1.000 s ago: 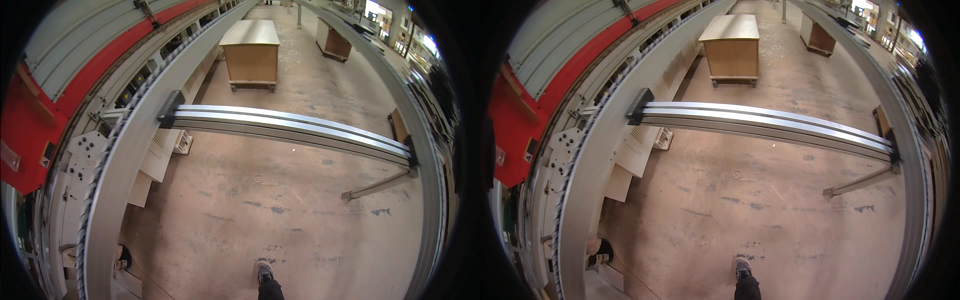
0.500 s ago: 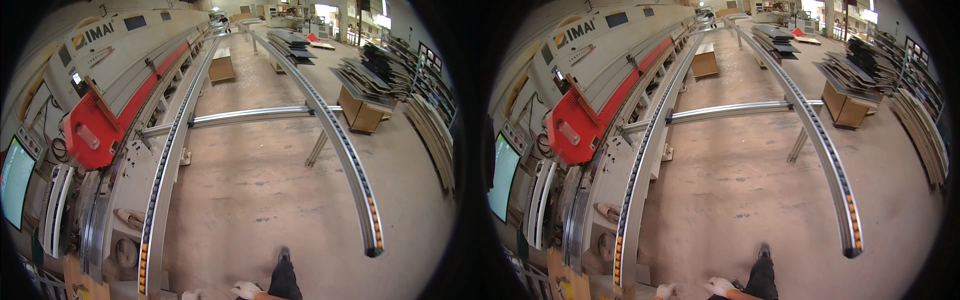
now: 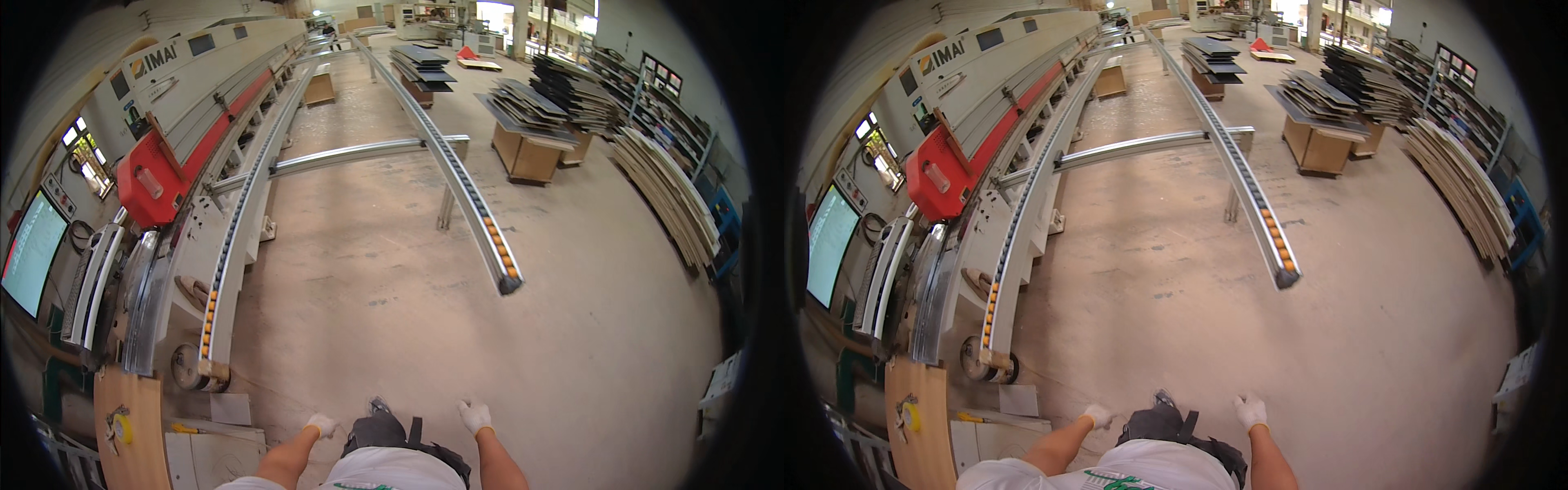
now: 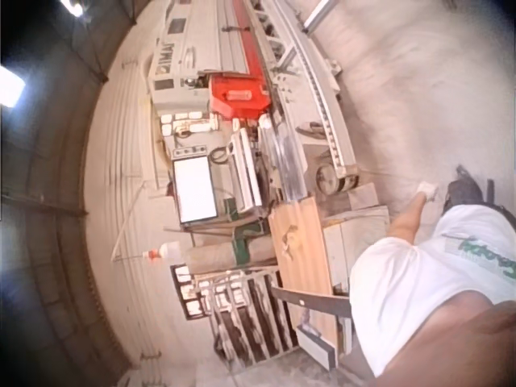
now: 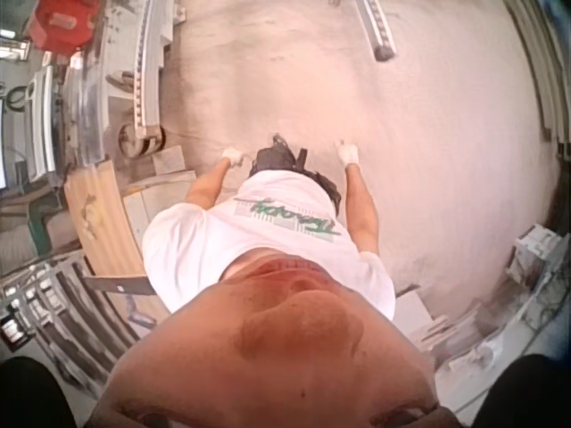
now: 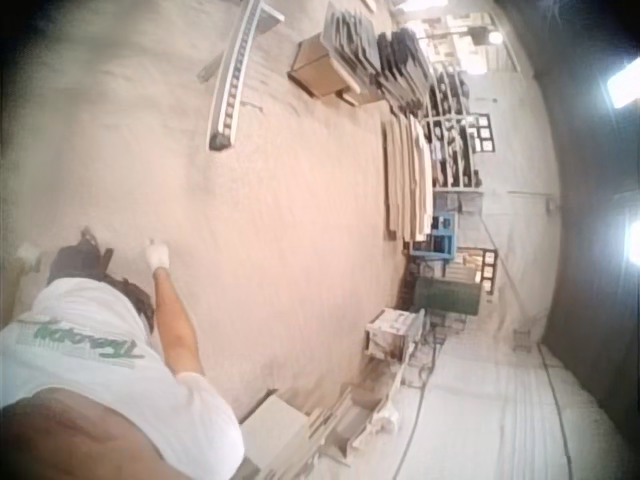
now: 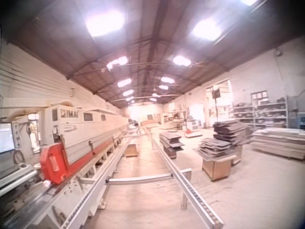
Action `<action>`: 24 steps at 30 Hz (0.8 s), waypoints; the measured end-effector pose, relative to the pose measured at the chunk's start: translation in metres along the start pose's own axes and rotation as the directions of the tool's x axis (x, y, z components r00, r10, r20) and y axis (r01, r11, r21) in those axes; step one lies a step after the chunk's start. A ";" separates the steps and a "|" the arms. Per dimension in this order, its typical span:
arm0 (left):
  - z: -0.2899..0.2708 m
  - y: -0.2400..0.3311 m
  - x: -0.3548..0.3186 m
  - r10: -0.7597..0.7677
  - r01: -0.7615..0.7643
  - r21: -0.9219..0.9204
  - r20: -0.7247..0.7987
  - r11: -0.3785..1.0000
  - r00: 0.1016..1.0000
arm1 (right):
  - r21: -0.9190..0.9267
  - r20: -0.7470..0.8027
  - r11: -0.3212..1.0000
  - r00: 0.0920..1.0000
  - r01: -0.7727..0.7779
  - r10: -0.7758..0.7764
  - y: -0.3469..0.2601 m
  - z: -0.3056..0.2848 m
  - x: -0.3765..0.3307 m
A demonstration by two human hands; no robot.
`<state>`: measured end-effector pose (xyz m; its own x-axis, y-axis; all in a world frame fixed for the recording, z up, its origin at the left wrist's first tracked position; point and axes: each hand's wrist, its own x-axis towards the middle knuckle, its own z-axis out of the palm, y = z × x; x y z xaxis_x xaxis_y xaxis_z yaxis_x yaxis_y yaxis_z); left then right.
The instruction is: The person repeatedly picks up dark rectangular panels from a stack, carries them to a red panel-processing machine, and places them onto the conveyor rollers. The person also handles a white panel and returns it to the stack. The task involves walking back and forth between the stack and the machine throughout the clip.
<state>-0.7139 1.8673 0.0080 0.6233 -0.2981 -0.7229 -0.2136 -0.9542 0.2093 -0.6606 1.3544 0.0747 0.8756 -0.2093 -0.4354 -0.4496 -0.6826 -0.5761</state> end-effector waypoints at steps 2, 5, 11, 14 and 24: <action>-0.017 0.048 0.022 -0.136 0.136 -0.140 0.011 0.981 0.991 | 0.188 -0.064 0.979 0.993 -0.083 0.097 0.061 -0.008 -0.032; -0.046 0.142 0.027 -0.332 0.219 -0.598 -0.082 0.770 0.940 | 0.239 -0.123 0.968 0.986 -0.076 0.108 0.186 0.004 -0.097; -0.064 0.323 -0.002 -0.100 0.045 -0.437 -0.102 0.898 0.990 | 0.835 0.448 0.104 0.777 -0.541 0.443 0.440 0.044 -0.279; -0.053 0.371 0.001 -0.055 0.046 -0.265 -0.027 0.963 0.998 | -0.019 0.536 0.925 0.777 -0.380 0.330 0.500 0.040 -0.343; -0.034 0.500 0.077 -0.005 -0.004 0.041 0.225 0.999 0.974 | 0.841 0.208 0.229 0.685 -0.489 0.698 0.481 -0.065 -0.320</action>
<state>-0.7472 1.3661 0.0796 0.4392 -0.2799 -0.8537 -0.2466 -0.9513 0.1850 -1.1458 1.0481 -0.0180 0.2489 -0.4742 -0.8445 -0.6802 0.5351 -0.5010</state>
